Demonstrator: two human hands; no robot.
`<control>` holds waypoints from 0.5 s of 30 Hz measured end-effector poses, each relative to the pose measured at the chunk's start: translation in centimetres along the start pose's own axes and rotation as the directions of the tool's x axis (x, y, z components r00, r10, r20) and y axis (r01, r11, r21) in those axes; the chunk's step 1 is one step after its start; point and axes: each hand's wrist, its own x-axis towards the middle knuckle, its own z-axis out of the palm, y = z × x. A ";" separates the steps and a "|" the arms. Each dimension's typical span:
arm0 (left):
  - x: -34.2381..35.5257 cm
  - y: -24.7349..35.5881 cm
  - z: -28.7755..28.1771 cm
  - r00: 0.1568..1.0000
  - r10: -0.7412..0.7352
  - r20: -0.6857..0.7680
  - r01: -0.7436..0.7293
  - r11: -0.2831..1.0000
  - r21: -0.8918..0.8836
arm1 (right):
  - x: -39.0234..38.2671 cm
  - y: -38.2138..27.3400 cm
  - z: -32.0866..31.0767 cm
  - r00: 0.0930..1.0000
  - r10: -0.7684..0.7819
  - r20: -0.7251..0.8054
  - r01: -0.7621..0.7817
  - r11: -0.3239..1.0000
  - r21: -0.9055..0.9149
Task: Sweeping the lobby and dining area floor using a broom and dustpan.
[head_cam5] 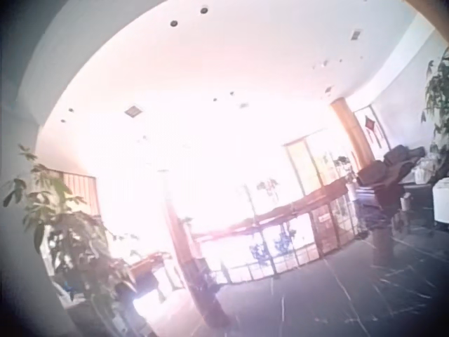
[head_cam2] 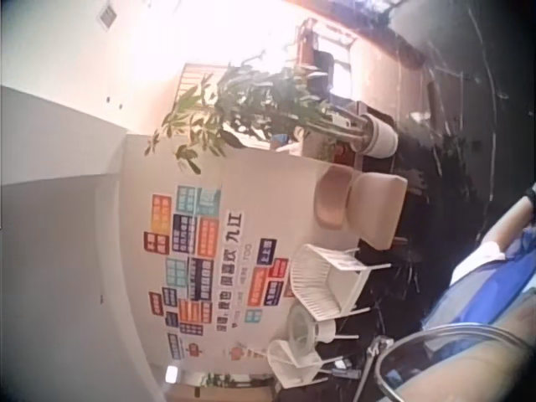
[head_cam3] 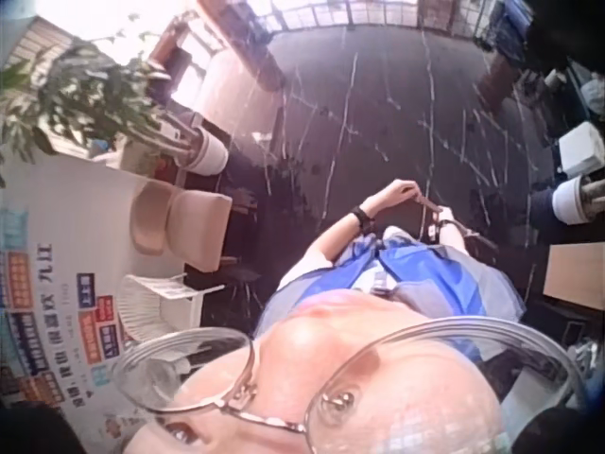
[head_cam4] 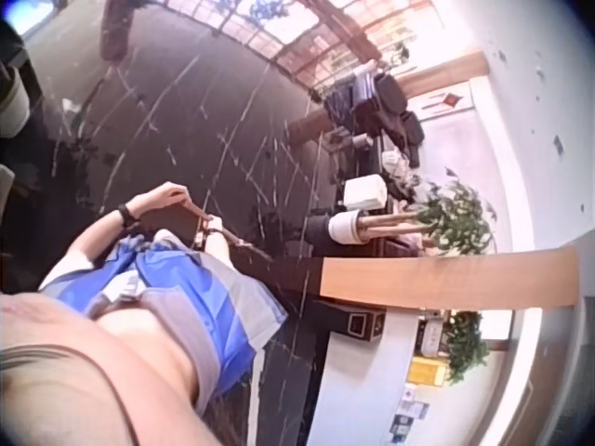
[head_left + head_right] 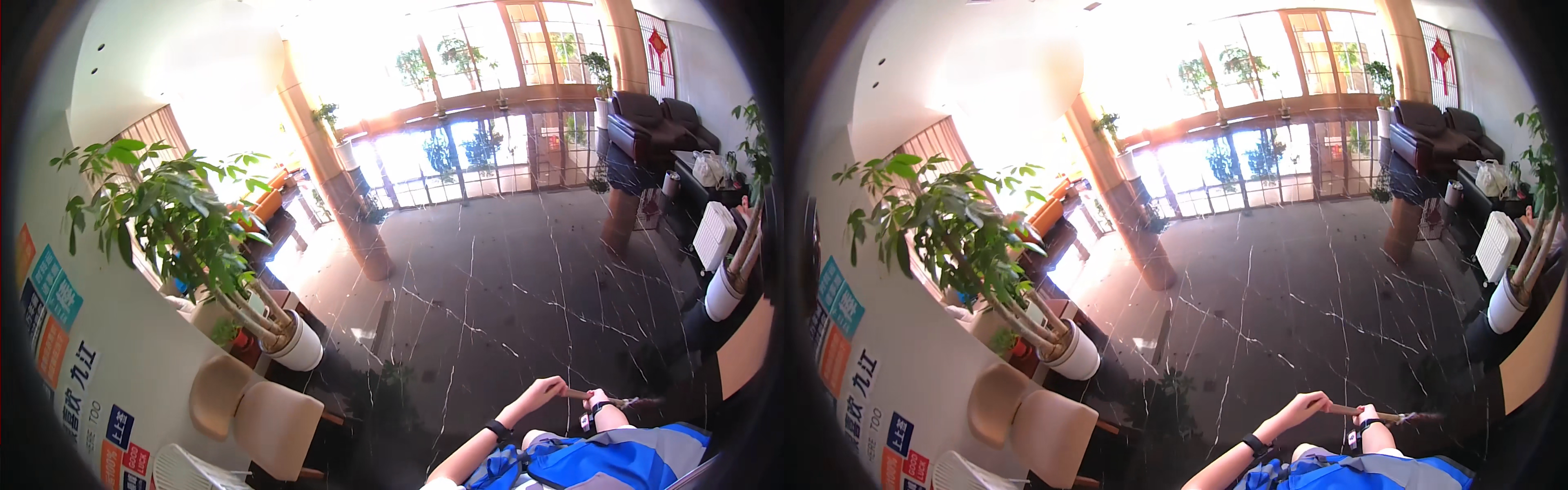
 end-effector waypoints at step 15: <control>11.3 -14.6 -25.1 0.882 -0.312 -0.352 0.267 0.948 -0.173 | 17.4 3.3 28.5 0.948 0.317 0.030 -0.318 0.944 0.085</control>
